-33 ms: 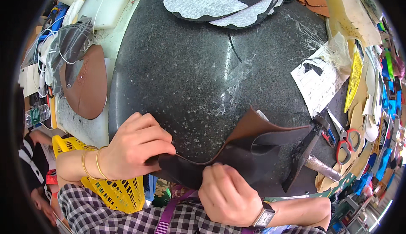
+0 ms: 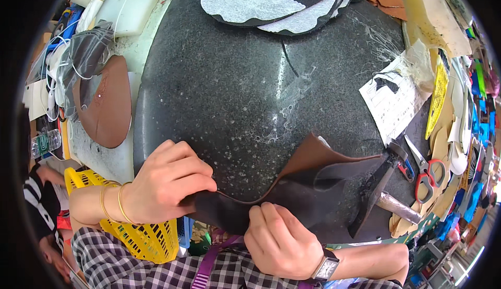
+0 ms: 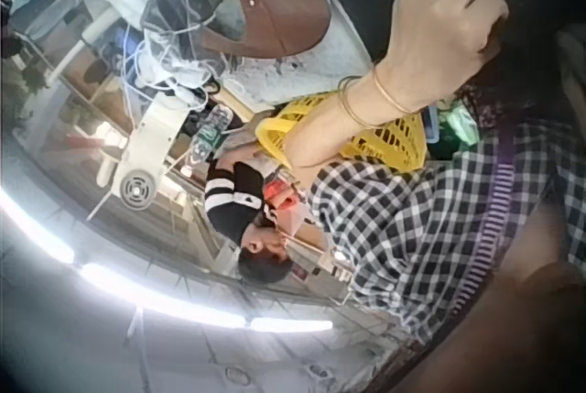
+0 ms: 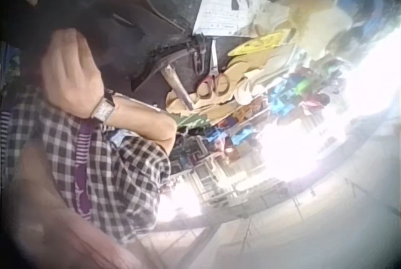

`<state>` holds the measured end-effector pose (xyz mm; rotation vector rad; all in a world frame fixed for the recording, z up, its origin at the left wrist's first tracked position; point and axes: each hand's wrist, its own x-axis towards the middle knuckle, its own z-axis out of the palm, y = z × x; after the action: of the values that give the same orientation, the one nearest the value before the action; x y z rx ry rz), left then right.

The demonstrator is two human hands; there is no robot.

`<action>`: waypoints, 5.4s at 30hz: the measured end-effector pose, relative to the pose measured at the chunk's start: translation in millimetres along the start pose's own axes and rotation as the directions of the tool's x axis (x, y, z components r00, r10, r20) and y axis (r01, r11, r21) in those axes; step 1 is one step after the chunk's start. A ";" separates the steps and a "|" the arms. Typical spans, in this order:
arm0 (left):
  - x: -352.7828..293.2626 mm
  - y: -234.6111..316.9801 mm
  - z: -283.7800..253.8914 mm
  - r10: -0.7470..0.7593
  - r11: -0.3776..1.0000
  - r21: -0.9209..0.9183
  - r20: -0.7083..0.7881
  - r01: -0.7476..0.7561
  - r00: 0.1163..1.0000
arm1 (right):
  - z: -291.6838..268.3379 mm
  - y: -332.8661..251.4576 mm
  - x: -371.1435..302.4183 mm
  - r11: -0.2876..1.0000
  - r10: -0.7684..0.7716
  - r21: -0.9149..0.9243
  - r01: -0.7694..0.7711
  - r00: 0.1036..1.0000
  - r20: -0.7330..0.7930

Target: The person hammers leather pieces with a hammer, trims them with scissors, and aligns and presses the leather pieces onto inner lining pieces by hand.

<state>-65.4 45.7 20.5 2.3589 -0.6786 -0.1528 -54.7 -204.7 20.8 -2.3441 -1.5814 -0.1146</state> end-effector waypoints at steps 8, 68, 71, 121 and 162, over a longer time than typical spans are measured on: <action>1.2 6.7 0.0 -0.027 0.999 0.044 0.080 0.023 0.996 | 3.9 -7.5 3.8 0.996 0.044 0.082 -0.040 0.998 -0.044; 17.6 -38.6 -51.6 0.556 0.581 0.414 0.426 -0.701 0.713 | -30.5 95.3 13.8 0.843 -0.494 -0.296 0.449 0.864 -0.095; 35.0 -35.7 -59.0 0.226 0.948 0.189 0.174 -0.257 0.959 | -14.2 68.2 19.5 0.853 -0.507 -0.188 0.487 0.859 -0.072; 3.7 28.1 42.5 0.246 0.922 0.321 -0.059 -0.215 0.967 | -11.8 59.1 -19.2 0.967 0.110 0.238 -0.089 0.991 -0.080; 13.9 51.3 52.3 0.261 0.891 0.394 -0.034 -0.227 0.965 | -38.4 76.7 -27.8 0.906 0.089 0.423 -0.028 0.988 -0.127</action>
<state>-90.2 -24.3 13.8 2.6034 -1.0348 0.2150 8.9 -267.1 34.6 -1.9959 -1.3108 0.0658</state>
